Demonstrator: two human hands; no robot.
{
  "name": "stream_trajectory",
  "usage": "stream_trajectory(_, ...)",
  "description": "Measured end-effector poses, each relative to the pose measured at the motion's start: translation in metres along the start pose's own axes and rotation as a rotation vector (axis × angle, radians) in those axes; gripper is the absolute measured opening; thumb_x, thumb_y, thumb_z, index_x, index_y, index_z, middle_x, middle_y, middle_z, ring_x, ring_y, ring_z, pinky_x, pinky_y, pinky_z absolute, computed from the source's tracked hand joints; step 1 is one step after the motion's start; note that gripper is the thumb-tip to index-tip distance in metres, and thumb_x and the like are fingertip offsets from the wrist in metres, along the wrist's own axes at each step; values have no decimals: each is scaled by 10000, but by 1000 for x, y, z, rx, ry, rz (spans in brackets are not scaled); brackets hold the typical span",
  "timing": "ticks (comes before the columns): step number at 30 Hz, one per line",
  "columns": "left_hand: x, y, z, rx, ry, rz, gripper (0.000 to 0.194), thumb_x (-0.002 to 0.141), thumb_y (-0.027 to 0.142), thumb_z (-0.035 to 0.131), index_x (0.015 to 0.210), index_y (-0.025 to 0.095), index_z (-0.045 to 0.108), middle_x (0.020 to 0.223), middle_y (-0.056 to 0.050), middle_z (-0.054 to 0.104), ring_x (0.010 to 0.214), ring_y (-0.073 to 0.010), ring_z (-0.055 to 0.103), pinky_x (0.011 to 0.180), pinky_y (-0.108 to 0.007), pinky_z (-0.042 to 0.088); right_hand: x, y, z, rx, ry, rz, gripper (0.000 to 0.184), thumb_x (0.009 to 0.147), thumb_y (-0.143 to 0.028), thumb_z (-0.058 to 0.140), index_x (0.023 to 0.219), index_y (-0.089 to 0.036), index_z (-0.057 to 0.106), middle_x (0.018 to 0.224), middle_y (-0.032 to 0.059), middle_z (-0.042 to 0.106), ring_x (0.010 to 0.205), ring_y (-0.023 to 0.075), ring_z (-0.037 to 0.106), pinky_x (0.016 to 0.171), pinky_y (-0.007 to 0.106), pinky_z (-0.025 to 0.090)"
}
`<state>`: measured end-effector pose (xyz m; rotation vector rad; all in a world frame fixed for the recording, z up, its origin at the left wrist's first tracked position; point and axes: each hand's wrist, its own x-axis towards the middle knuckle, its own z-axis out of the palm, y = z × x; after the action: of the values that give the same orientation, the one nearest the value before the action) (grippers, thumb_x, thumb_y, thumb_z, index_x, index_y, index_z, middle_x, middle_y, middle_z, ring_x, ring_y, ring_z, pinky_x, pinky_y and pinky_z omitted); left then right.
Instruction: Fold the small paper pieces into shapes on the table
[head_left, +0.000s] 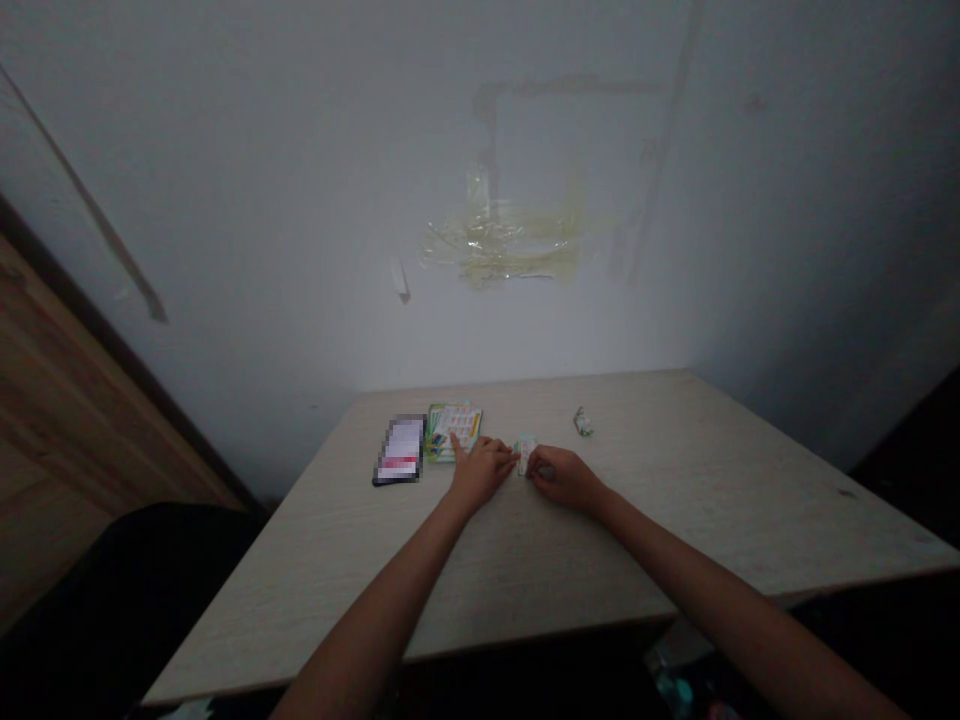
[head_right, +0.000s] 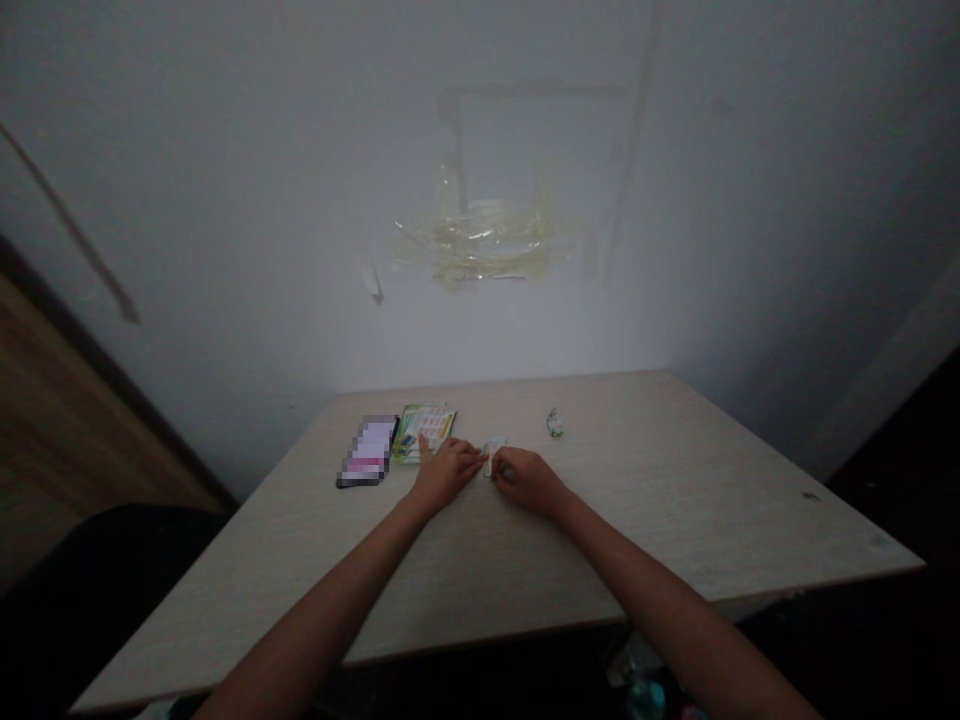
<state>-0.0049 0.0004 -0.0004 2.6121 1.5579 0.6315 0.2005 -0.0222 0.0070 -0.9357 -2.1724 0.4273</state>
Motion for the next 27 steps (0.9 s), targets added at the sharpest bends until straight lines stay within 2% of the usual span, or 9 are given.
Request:
stream_trajectory(7,-1,-2,1,-4,12,1,233,930,413,510,1105,439,661,1092,31,690,1125,-214,525,1016,-762,-153,-2,3,-1,58,-14,11,144,763,-92,568,836,-207,617,840,17,699,781,148,655,767,260,494)
stream_trajectory(14,-2,0,1,-17,3,-3,247,930,417,505,1129,430,652,1115,15,684,1145,-215,507,1033,-746,-142,3,15,2,96,166,126,72,822,-163,564,869,-215,583,864,16,707,853,162,679,807,284,498)
stream_trajectory(21,-2,3,-4,-11,-17,-11,269,942,441,465,1137,426,650,1105,10,679,1146,-218,501,1044,-743,-110,6,17,4,0,89,171,102,817,-139,554,872,-220,582,856,7,714,825,158,682,751,257,481)
stream_trajectory(27,-2,5,-4,37,-10,-4,247,933,413,501,1122,424,659,1107,17,682,1135,-214,505,1056,-718,-139,5,10,2,-28,31,119,135,796,-114,545,868,-222,582,851,3,713,788,153,673,740,247,468)
